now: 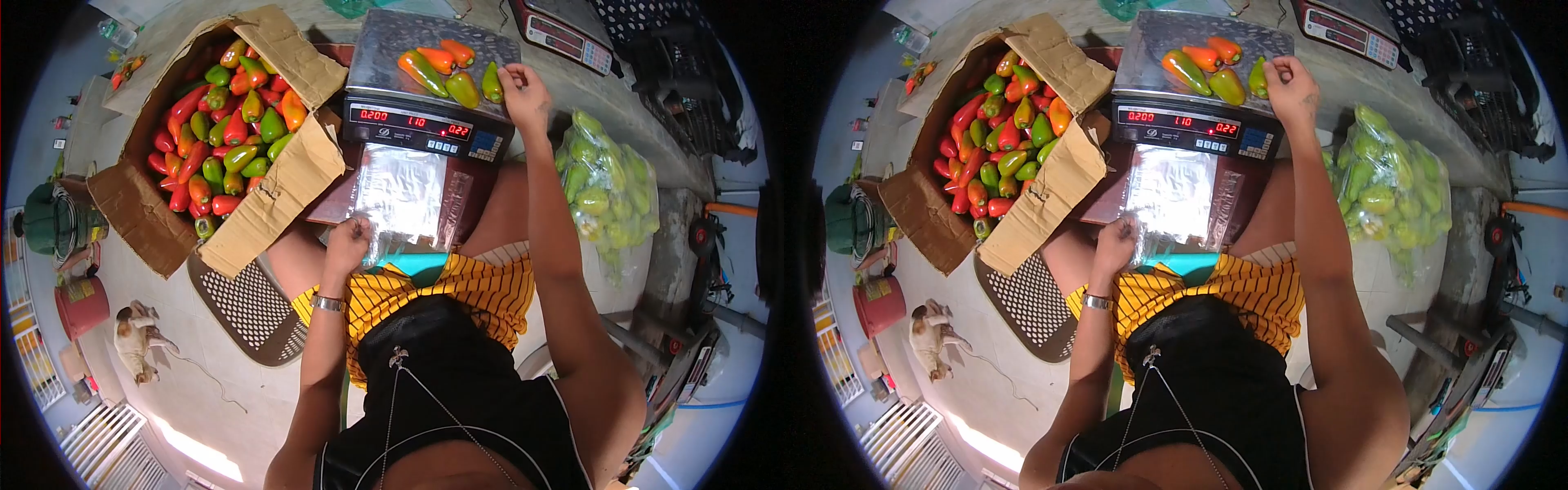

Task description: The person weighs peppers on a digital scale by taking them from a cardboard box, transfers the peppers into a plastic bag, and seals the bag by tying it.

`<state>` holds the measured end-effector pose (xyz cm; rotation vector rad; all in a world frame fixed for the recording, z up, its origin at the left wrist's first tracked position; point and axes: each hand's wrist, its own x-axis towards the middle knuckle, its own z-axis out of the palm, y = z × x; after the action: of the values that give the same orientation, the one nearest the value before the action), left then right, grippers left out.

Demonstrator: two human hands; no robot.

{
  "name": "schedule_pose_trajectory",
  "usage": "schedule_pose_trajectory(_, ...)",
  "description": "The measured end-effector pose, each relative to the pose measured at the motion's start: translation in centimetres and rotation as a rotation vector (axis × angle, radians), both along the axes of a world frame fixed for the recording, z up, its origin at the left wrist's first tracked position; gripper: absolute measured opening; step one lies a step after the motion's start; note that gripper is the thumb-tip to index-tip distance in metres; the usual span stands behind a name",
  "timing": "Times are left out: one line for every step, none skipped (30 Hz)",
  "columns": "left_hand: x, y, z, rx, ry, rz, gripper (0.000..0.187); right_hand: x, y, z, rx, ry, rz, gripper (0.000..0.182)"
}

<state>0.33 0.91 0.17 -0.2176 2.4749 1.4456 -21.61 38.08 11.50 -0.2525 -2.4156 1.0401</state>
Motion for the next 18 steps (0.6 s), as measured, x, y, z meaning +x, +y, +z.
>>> schedule_pose_trajectory(0.0, 0.0, 0.1, -0.005, 0.001, 0.002, 0.017, -1.3, 0.3, -0.1, 0.102, 0.058, 0.061, 0.033)
schedule_pose_trajectory(0.1, 0.1, 0.1, -0.008, 0.002, 0.004, 0.018, -2.5, 0.5, -0.2, 0.204, 0.115, 0.121, 0.037)
schedule_pose_trajectory(0.1, 0.1, 0.2, -0.033, 0.023, -0.007, 0.018, -3.7, 0.3, 0.1, 0.353, 0.086, 0.164, 0.039)
schedule_pose_trajectory(0.0, 0.2, 0.5, -0.058, 0.043, -0.022, 0.018, -4.8, -0.2, 0.9, 0.501, 0.054, 0.204, 0.040)
schedule_pose_trajectory(0.0, 0.1, 0.6, -0.085, 0.066, -0.035, 0.018, -5.7, -0.7, 1.8, 0.648, 0.024, 0.245, 0.042)
schedule_pose_trajectory(0.1, 0.0, 0.2, -0.057, 0.071, -0.033, 0.018, -6.5, -0.9, 2.3, 0.660, -0.084, 0.281, 0.045)
schedule_pose_trajectory(0.2, -0.1, -0.5, -0.030, 0.079, -0.027, 0.018, -7.3, -1.3, 2.8, 0.672, -0.189, 0.319, 0.047)
schedule_pose_trajectory(0.3, -0.2, -1.1, -0.003, 0.087, -0.018, 0.019, -8.1, -1.7, 3.4, 0.683, -0.292, 0.359, 0.049)
schedule_pose_trajectory(0.1, -0.3, -0.6, -0.005, 0.079, -0.018, 0.019, -8.9, -2.0, 3.7, 0.680, -0.336, 0.351, 0.048)
schedule_pose_trajectory(0.1, -0.2, -0.2, -0.005, 0.068, -0.017, 0.019, -9.6, -2.0, 4.0, 0.678, -0.381, 0.344, 0.047)
schedule_pose_trajectory(0.2, -0.1, 0.1, -0.005, 0.055, -0.016, 0.019, -10.0, -2.1, 4.2, 0.676, -0.430, 0.337, 0.046)
schedule_pose_trajectory(0.3, -0.1, 0.5, 0.014, 0.055, -0.011, 0.019, -10.3, -1.8, 4.0, 0.496, -0.376, 0.272, 0.044)
schedule_pose_trajectory(0.2, -0.1, 0.9, 0.033, 0.055, -0.007, 0.019, -10.7, -1.4, 3.8, 0.317, -0.321, 0.205, 0.042)
schedule_pose_trajectory(0.3, 0.0, 1.0, 0.052, 0.055, -0.007, 0.018, -11.2, -1.1, 3.5, 0.137, -0.266, 0.134, 0.040)
schedule_pose_trajectory(0.3, 0.0, 0.8, 0.035, 0.052, -0.005, 0.018, -11.9, -1.2, 2.2, -0.243, -0.026, 0.119, 0.038)
schedule_pose_trajectory(0.2, 0.0, 0.6, 0.018, 0.053, -0.004, 0.018, -11.2, -2.6, 3.0, -0.591, -0.006, 0.201, 0.036)
schedule_pose_trajectory(0.1, 0.1, 0.3, 0.002, 0.054, -0.003, 0.018, -10.7, -4.5, 3.5, -0.937, 0.017, 0.283, 0.036)
schedule_pose_trajectory(0.1, 0.2, 0.6, 0.002, 0.034, 0.000, 0.017, -9.4, -6.9, 4.6, -1.283, 0.037, 0.362, 0.038)
